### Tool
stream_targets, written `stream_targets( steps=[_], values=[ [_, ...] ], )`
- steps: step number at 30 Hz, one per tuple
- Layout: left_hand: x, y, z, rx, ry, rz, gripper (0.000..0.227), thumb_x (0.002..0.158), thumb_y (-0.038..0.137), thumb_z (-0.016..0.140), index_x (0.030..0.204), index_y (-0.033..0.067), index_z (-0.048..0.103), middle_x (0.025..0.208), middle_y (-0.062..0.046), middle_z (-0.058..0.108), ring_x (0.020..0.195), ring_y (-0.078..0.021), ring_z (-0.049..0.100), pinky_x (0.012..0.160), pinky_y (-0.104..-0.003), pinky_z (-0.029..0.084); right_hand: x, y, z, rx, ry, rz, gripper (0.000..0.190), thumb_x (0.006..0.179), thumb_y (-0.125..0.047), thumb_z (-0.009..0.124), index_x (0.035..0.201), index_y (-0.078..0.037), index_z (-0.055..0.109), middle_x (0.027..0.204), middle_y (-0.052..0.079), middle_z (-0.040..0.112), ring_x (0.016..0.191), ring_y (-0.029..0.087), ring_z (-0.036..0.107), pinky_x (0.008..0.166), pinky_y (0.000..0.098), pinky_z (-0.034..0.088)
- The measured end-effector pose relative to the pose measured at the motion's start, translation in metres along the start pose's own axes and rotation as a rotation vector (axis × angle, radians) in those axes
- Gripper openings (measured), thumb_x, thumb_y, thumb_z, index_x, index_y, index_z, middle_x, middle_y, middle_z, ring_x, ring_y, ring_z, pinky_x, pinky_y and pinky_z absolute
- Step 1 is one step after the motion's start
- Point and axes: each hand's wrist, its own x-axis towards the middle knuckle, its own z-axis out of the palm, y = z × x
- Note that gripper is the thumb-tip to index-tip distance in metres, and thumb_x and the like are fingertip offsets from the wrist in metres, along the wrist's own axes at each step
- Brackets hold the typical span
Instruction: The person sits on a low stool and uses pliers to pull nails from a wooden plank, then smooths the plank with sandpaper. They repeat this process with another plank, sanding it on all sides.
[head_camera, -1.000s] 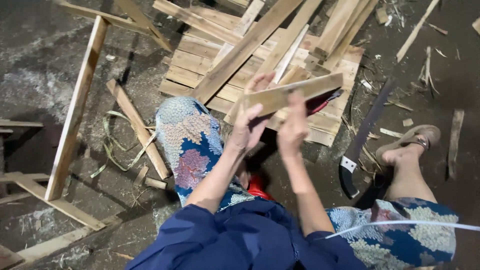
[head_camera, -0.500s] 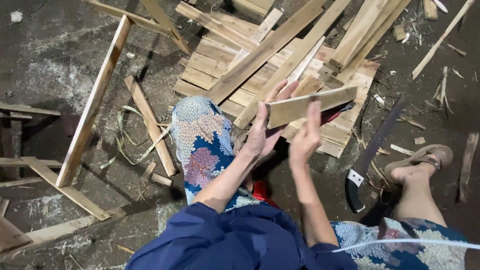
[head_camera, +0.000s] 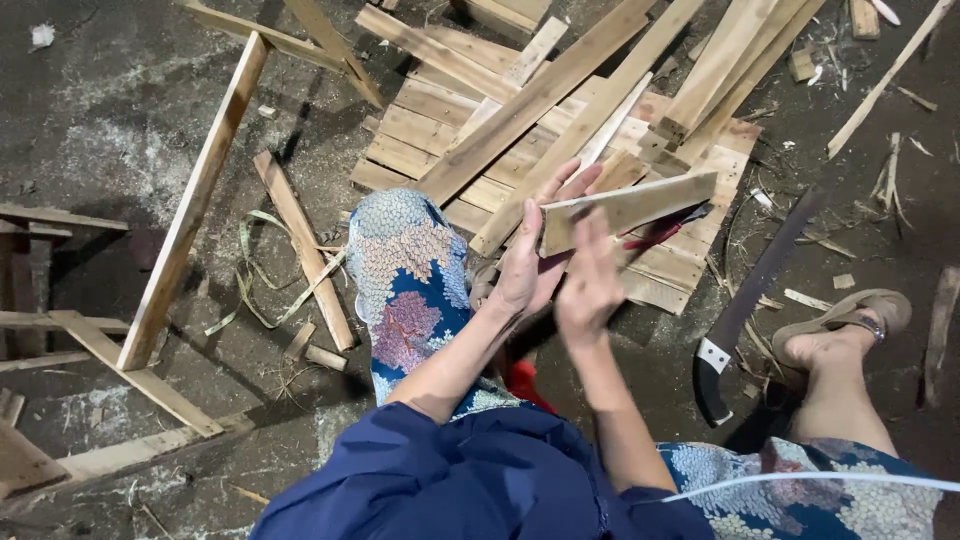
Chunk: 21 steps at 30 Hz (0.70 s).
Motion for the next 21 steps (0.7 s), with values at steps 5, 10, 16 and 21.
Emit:
stream_targets(
  steps=[5,10,16,21],
  values=[
    [-0.001,0.005,0.006,-0.084,0.023,-0.017,0.074,0.105,0.063,0.036,0.162,0.0157,0.033,0.162,-0.012,0.041,0.145,-0.024,0.044,0.123,-0.047,0.032,0.033,-0.013,-0.015,0.051,0.02,0.12,0.058,0.094,0.022,0.042,0.144,-0.005,0.059,0.149,0.022,0.052,0.131,0.038,0.055,0.108,0.0447,0.047],
    [0.001,0.006,0.001,-0.012,0.03,-0.014,0.077,0.105,0.066,0.035,0.164,0.0152,0.031,0.162,-0.017,0.039,0.145,-0.0298,0.04,0.122,-0.052,0.03,0.028,-0.008,-0.008,-0.004,-0.033,0.028,0.047,0.099,0.009,0.048,0.138,-0.01,0.065,0.147,0.017,0.056,0.129,0.034,0.058,0.105,0.0414,0.05],
    [0.002,-0.005,-0.006,-0.031,0.015,-0.022,0.077,0.105,0.068,0.032,0.165,0.0189,0.029,0.162,-0.013,0.041,0.145,-0.0273,0.044,0.121,-0.05,0.034,0.043,-0.063,-0.026,0.042,-0.058,0.133,0.052,0.098,0.013,0.05,0.141,-0.013,0.062,0.152,0.015,0.052,0.133,0.033,0.056,0.109,0.0411,0.048],
    [0.001,0.005,0.007,-0.034,0.036,-0.028,0.077,0.106,0.067,0.026,0.166,0.018,0.026,0.162,-0.016,0.041,0.148,-0.0321,0.041,0.119,-0.053,0.039,0.039,-0.013,-0.012,-0.016,0.002,-0.043,0.041,0.104,0.002,0.043,0.136,-0.008,0.067,0.143,0.018,0.059,0.123,0.034,0.064,0.1,0.041,0.054]
  ],
)
